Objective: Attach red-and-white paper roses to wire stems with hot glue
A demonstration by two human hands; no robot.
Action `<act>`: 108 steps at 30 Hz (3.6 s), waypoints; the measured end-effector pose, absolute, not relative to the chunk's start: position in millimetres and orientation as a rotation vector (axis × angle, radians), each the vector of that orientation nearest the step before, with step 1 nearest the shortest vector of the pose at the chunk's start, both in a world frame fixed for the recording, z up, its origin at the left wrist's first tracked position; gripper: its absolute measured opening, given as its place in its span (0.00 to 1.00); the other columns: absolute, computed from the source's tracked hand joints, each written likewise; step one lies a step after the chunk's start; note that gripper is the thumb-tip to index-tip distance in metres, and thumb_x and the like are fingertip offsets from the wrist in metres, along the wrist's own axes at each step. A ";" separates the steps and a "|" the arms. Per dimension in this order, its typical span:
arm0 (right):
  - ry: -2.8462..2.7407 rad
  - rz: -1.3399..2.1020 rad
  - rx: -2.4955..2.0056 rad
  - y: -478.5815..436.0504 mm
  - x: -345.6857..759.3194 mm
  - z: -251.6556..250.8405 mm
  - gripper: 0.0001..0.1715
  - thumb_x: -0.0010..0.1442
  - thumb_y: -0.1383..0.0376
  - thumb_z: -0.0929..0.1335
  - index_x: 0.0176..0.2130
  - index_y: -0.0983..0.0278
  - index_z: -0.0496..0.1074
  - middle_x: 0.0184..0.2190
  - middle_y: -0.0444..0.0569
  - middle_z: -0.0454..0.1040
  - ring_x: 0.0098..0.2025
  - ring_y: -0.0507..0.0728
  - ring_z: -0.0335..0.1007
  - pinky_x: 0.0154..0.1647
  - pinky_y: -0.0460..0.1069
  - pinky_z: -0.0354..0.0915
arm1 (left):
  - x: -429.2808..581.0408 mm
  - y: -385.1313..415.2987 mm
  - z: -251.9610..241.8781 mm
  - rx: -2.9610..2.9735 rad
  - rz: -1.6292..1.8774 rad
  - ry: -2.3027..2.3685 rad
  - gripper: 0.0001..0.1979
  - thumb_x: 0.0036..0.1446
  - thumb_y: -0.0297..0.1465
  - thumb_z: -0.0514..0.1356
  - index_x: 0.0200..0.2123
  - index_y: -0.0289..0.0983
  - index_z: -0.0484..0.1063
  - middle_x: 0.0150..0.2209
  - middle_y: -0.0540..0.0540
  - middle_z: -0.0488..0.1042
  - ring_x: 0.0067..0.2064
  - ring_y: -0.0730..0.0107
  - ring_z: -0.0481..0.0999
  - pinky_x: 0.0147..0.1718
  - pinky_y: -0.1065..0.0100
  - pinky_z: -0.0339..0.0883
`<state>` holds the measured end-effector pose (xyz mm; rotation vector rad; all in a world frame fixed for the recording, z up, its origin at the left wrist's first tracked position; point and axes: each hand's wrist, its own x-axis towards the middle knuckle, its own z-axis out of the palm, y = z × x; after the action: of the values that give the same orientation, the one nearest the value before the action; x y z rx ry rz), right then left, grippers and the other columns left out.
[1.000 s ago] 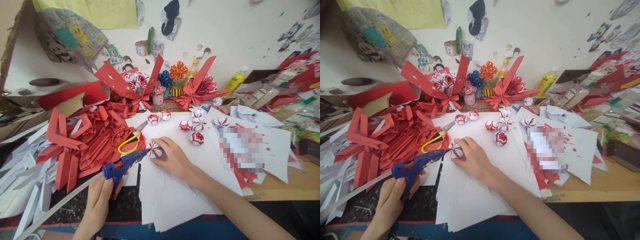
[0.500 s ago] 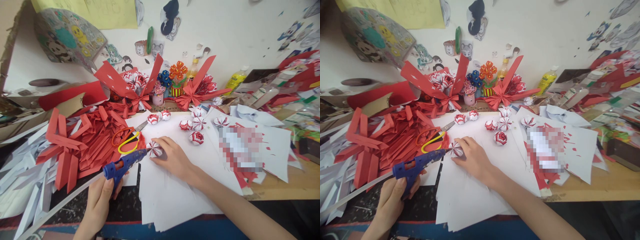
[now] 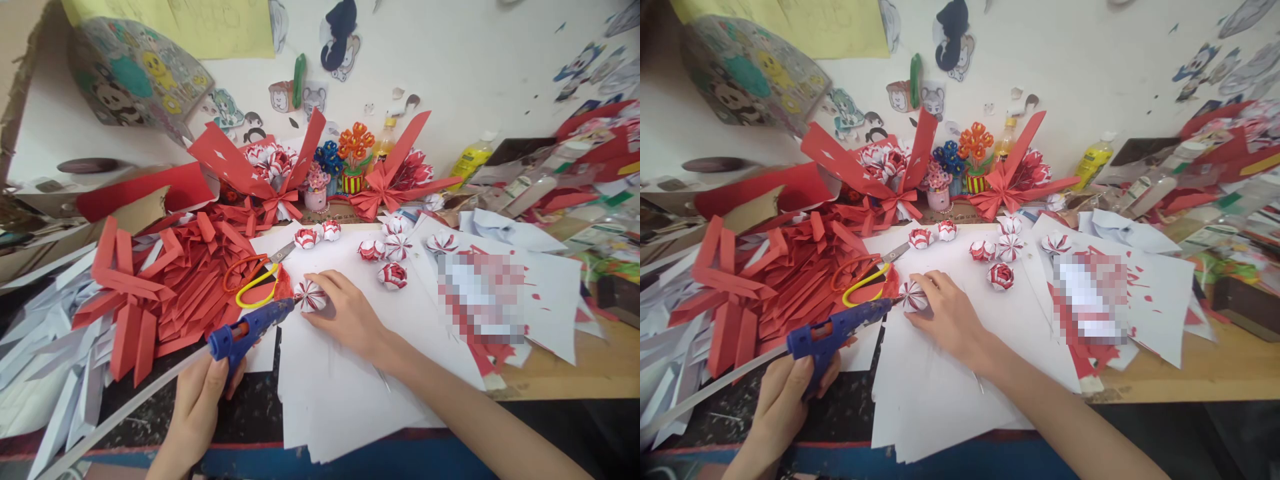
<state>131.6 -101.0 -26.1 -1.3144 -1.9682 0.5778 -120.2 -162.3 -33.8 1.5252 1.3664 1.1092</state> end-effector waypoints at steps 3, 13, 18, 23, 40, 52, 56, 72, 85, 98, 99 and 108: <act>-1.981 0.558 -1.316 -100.5 131.7 -27.5 0.31 0.58 0.65 0.74 0.59 0.60 0.66 0.52 0.53 0.70 0.54 0.62 0.68 0.55 0.59 0.70 | -121.5 -161.9 -35.0 1.524 1.112 1.367 0.19 0.68 0.42 0.49 0.36 0.34 0.70 0.21 0.51 0.62 0.22 0.72 0.59 0.24 0.66 0.48; -2.005 0.559 -1.312 -100.8 131.2 -28.2 0.31 0.58 0.64 0.74 0.59 0.60 0.67 0.51 0.53 0.70 0.53 0.62 0.68 0.54 0.59 0.69 | -121.4 -155.8 -34.9 1.300 1.137 1.219 0.19 0.66 0.44 0.51 0.35 0.35 0.69 0.20 0.50 0.61 0.20 0.72 0.57 0.19 0.68 0.45; -1.927 0.647 -1.277 -99.0 133.7 -26.7 0.29 0.57 0.61 0.75 0.57 0.59 0.70 0.48 0.50 0.72 0.50 0.59 0.70 0.52 0.56 0.68 | -135.2 -151.0 -37.0 1.470 1.298 1.178 0.20 0.67 0.45 0.49 0.33 0.35 0.67 0.22 0.50 0.64 0.22 0.71 0.61 0.21 0.68 0.54; -1.720 0.663 -1.294 -99.3 140.4 -20.4 0.28 0.54 0.61 0.76 0.54 0.62 0.73 0.45 0.49 0.75 0.44 0.56 0.73 0.48 0.52 0.69 | -149.1 -147.7 -27.7 2.237 1.016 1.528 0.16 0.68 0.39 0.50 0.48 0.36 0.72 0.39 0.44 0.77 0.36 0.65 0.75 0.36 0.68 0.66; -1.614 0.543 -1.308 -98.7 149.4 -21.3 0.28 0.55 0.59 0.76 0.54 0.63 0.73 0.48 0.51 0.76 0.45 0.57 0.73 0.49 0.53 0.70 | -122.3 -118.4 -28.6 3.072 0.337 1.573 0.18 0.70 0.34 0.49 0.55 0.31 0.68 0.44 0.37 0.75 0.43 0.55 0.73 0.41 0.59 0.64; -1.501 0.395 -1.321 -97.6 156.5 -15.1 0.28 0.55 0.59 0.75 0.54 0.62 0.73 0.49 0.51 0.75 0.48 0.59 0.72 0.53 0.54 0.67 | -99.0 -135.7 23.4 3.157 0.528 1.406 0.17 0.69 0.37 0.53 0.57 0.37 0.67 0.51 0.40 0.74 0.49 0.55 0.70 0.44 0.58 0.59; -1.513 0.350 -1.299 -94.7 158.2 -18.3 0.28 0.56 0.59 0.75 0.54 0.62 0.72 0.48 0.51 0.75 0.47 0.59 0.72 0.52 0.54 0.68 | -42.5 -140.7 33.7 3.427 0.365 0.609 0.09 0.68 0.25 0.53 0.44 0.36 0.73 0.36 0.46 0.75 0.39 0.62 0.70 0.38 0.61 0.59; -1.527 0.249 -1.308 -90.1 164.6 -20.1 0.28 0.56 0.60 0.75 0.54 0.62 0.72 0.46 0.50 0.75 0.44 0.58 0.72 0.48 0.52 0.68 | 10.5 -93.6 0.9 3.713 0.162 0.113 0.07 0.61 0.20 0.56 0.33 0.32 0.72 0.30 0.44 0.74 0.31 0.63 0.72 0.28 0.62 0.59; -1.518 0.255 -1.317 -90.7 165.0 -19.2 0.27 0.56 0.62 0.75 0.54 0.63 0.72 0.46 0.51 0.75 0.46 0.59 0.72 0.50 0.53 0.68 | 1.8 -86.5 11.7 3.799 0.410 -0.093 0.09 0.62 0.21 0.54 0.31 0.34 0.68 0.26 0.48 0.68 0.26 0.67 0.68 0.24 0.64 0.55; -1.519 0.282 -1.355 -88.0 166.2 -21.1 0.28 0.56 0.59 0.75 0.55 0.61 0.71 0.46 0.50 0.74 0.45 0.58 0.71 0.50 0.53 0.67 | -23.3 -81.7 42.2 3.352 0.976 0.182 0.07 0.66 0.24 0.53 0.36 0.36 0.69 0.25 0.51 0.72 0.25 0.73 0.70 0.26 0.68 0.62; -1.523 0.289 -1.361 -88.5 165.9 -21.2 0.28 0.56 0.59 0.75 0.55 0.61 0.71 0.46 0.50 0.74 0.45 0.58 0.71 0.50 0.53 0.67 | -26.6 -80.7 48.4 3.167 1.067 0.339 0.06 0.66 0.25 0.54 0.36 0.37 0.69 0.25 0.52 0.73 0.26 0.74 0.72 0.27 0.70 0.64; -1.620 0.375 -1.311 -93.8 157.8 -20.8 0.29 0.56 0.60 0.76 0.55 0.60 0.71 0.49 0.51 0.74 0.48 0.59 0.72 0.52 0.55 0.68 | -31.0 -51.1 79.3 1.998 1.194 0.686 0.08 0.65 0.35 0.59 0.36 0.36 0.68 0.28 0.49 0.77 0.25 0.75 0.74 0.25 0.73 0.69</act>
<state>157.8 -93.8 -20.8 -1.3111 -1.6198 0.3748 -31.0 -51.1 79.3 1.9981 0.6858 1.1942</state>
